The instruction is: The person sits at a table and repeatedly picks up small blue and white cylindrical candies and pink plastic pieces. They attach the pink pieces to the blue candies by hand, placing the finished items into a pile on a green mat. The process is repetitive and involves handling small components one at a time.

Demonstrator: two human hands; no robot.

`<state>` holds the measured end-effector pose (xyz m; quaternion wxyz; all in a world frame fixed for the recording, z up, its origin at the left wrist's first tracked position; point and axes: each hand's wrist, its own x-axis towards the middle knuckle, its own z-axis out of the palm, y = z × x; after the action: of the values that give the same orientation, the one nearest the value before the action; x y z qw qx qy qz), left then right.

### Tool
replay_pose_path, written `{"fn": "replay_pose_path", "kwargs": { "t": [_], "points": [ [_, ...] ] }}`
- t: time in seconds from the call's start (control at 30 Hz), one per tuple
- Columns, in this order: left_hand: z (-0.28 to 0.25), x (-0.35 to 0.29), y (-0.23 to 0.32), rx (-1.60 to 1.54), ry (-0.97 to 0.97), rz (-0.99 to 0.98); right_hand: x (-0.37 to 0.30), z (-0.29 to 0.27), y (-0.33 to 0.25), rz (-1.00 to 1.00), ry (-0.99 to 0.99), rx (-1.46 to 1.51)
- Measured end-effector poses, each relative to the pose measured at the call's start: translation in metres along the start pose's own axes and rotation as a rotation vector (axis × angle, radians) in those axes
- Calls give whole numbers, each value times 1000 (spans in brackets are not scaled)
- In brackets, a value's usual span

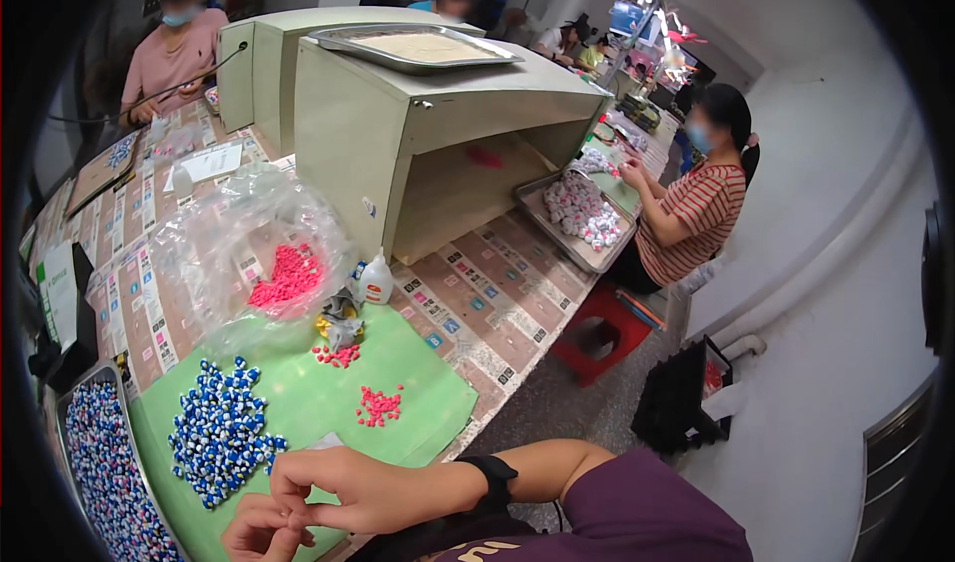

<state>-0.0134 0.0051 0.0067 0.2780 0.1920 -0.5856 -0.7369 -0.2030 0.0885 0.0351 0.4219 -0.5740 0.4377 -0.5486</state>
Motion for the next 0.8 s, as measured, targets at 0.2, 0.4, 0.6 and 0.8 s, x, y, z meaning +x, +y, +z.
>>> {"fn": "replay_pose_path", "kwargs": {
  "t": [0.2,0.4,0.6,0.8],
  "points": [
    [14,1,-2,297,114,187,-10,5,6,-83,127,-15],
    [19,5,-4,281,233,196,-11,6,13,-28,120,55],
    [17,3,10,257,197,103,2,-15,-4,60,65,-144],
    [-5,-9,4,29,329,11,15,-47,12,23,-169,-792]
  ]
}}
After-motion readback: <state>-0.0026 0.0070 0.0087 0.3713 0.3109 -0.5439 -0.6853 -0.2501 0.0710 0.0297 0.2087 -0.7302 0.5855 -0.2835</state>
